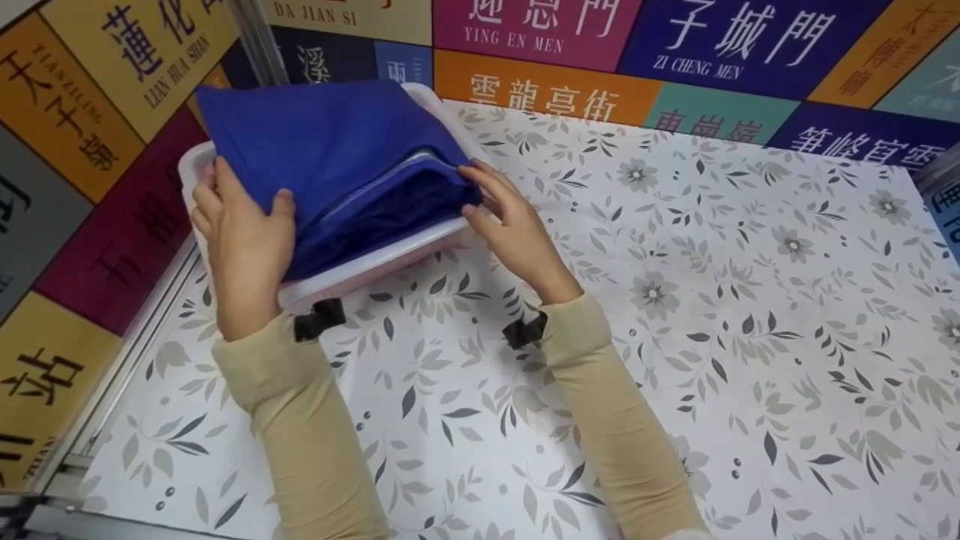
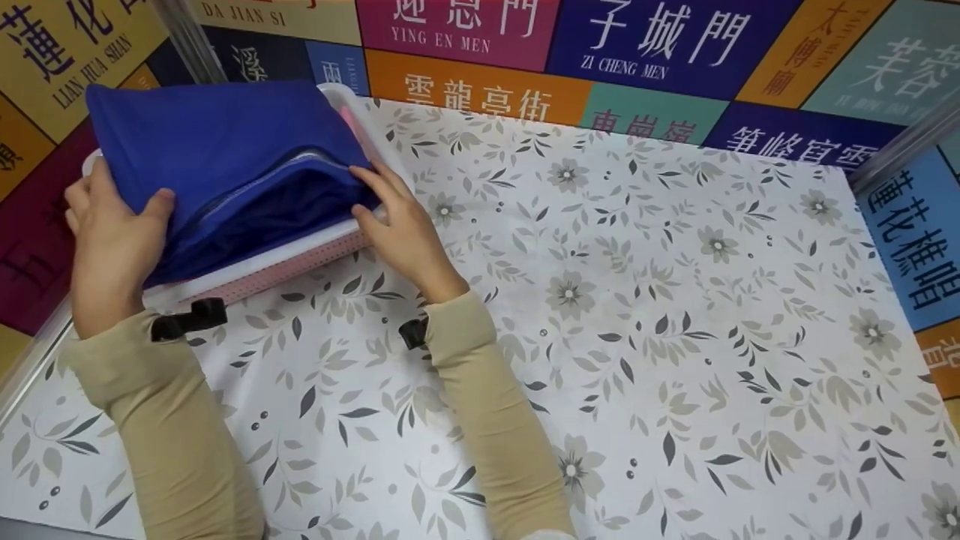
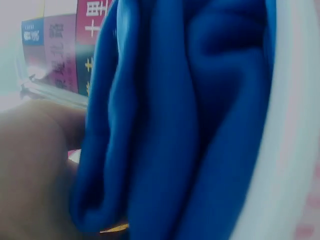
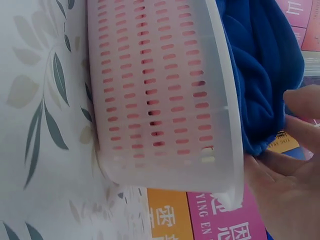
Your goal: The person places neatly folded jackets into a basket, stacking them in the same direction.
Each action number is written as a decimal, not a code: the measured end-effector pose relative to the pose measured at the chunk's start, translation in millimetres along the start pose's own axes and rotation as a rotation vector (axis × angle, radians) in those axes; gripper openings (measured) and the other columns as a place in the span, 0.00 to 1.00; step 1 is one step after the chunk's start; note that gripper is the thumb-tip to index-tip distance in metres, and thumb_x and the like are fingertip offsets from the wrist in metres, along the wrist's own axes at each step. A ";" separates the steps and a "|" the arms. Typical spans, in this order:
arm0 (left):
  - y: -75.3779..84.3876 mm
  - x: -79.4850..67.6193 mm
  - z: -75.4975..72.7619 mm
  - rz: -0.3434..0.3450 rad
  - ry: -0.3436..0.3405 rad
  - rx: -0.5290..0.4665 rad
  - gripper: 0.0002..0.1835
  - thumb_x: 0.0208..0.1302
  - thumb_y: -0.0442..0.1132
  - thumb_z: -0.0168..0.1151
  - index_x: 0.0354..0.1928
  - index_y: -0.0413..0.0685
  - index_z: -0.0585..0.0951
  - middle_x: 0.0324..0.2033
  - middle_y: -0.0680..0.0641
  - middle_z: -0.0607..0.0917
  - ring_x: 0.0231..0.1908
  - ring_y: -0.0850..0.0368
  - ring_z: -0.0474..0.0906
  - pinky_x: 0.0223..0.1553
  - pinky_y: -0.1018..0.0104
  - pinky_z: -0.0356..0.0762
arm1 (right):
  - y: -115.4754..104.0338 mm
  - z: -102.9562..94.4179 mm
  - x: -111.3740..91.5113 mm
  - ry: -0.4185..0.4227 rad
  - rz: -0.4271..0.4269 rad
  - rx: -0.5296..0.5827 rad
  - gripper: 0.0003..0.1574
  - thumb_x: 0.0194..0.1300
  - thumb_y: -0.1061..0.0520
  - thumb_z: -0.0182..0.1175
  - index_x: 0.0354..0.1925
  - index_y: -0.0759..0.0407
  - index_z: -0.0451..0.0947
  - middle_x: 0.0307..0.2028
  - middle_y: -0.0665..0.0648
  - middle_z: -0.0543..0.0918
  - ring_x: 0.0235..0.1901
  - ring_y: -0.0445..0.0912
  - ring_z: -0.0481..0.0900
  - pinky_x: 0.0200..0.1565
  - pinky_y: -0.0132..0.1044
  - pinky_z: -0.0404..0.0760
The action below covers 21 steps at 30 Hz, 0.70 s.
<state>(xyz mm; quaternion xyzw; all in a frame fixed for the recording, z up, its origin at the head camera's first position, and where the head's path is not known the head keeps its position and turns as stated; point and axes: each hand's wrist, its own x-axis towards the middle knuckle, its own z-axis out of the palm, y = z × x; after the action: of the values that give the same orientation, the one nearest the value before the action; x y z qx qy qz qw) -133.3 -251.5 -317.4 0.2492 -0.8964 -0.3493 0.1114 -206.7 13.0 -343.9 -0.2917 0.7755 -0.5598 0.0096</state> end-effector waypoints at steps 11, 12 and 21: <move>19.1 -7.1 2.9 0.152 -0.023 -0.011 0.38 0.63 0.55 0.44 0.69 0.46 0.45 0.68 0.43 0.40 0.66 0.50 0.27 0.64 0.57 0.32 | -1.7 -8.5 -9.6 -0.064 -0.024 -0.037 0.31 0.58 0.71 0.45 0.61 0.63 0.62 0.65 0.60 0.55 0.64 0.43 0.52 0.58 0.35 0.62; 19.7 -7.6 2.6 0.154 -0.033 -0.014 0.38 0.63 0.55 0.44 0.69 0.47 0.45 0.68 0.43 0.40 0.66 0.50 0.27 0.64 0.57 0.32 | -2.3 -9.3 -11.2 -0.064 -0.021 -0.041 0.31 0.57 0.72 0.45 0.61 0.63 0.62 0.65 0.60 0.56 0.64 0.43 0.53 0.57 0.34 0.63; 39.7 -23.5 -4.1 0.377 -0.068 -0.178 0.27 0.63 0.54 0.47 0.64 0.62 0.60 0.60 0.55 0.66 0.59 0.62 0.60 0.58 0.63 0.57 | -13.6 -20.0 -28.2 -0.090 -0.056 -0.164 0.27 0.63 0.65 0.49 0.62 0.61 0.62 0.61 0.58 0.63 0.60 0.39 0.59 0.55 0.30 0.64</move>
<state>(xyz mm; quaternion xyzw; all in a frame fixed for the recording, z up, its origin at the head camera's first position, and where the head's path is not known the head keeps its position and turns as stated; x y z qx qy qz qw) -126.4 -216.5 -288.0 0.0545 -0.8961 -0.4082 0.1658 -184.1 40.5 -333.4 -0.3380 0.8092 -0.4806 0.0048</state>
